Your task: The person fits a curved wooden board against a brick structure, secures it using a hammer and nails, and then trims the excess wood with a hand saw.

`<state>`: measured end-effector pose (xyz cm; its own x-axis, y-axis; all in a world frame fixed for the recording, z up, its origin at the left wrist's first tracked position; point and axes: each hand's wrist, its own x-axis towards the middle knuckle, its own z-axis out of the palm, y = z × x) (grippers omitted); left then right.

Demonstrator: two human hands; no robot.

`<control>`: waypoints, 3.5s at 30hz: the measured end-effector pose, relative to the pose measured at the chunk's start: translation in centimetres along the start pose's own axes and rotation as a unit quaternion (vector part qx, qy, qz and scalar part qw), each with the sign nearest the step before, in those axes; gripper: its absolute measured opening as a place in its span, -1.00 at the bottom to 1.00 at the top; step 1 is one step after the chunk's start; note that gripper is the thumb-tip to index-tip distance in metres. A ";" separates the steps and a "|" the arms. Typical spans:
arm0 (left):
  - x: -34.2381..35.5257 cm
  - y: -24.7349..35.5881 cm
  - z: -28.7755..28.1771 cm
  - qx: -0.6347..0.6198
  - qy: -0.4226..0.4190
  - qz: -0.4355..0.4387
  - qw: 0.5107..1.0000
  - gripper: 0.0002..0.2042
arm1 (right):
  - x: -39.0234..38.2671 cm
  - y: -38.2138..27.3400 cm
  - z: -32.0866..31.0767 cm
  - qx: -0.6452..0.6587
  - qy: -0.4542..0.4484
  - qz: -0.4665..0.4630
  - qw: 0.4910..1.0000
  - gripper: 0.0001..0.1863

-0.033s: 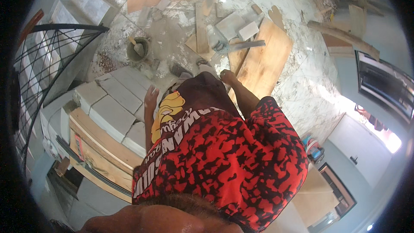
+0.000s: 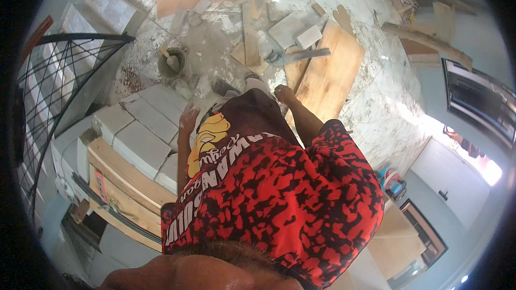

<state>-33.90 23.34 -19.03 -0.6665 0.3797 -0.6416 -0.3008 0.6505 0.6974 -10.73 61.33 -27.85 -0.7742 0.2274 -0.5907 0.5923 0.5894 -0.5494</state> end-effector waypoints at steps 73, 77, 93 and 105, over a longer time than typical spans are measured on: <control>15.7 10.5 12.5 -0.096 0.193 -0.552 0.806 -0.63 | 85.5 -7.6 -12.9 -0.239 0.023 -0.326 0.914 -0.71; 19.2 10.5 12.7 -0.147 0.233 -0.483 0.831 -0.59 | 72.4 -15.7 -21.4 -0.268 0.047 -0.315 0.909 -0.86; 11.9 15.0 4.7 -0.613 0.360 0.239 0.661 -0.28 | 34.3 -37.2 -27.9 -0.210 0.032 -0.615 0.759 -0.71; -21.7 18.9 5.0 -0.667 0.571 0.250 0.408 -0.44 | 2.4 -48.3 -12.2 -0.227 -0.096 -0.874 0.418 -0.64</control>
<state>-21.70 30.64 6.49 -0.5268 -0.8036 -0.2768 0.4713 -0.5472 0.6917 -43.94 42.90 4.45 0.1228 -0.8993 0.4198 -0.9790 -0.1791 -0.0973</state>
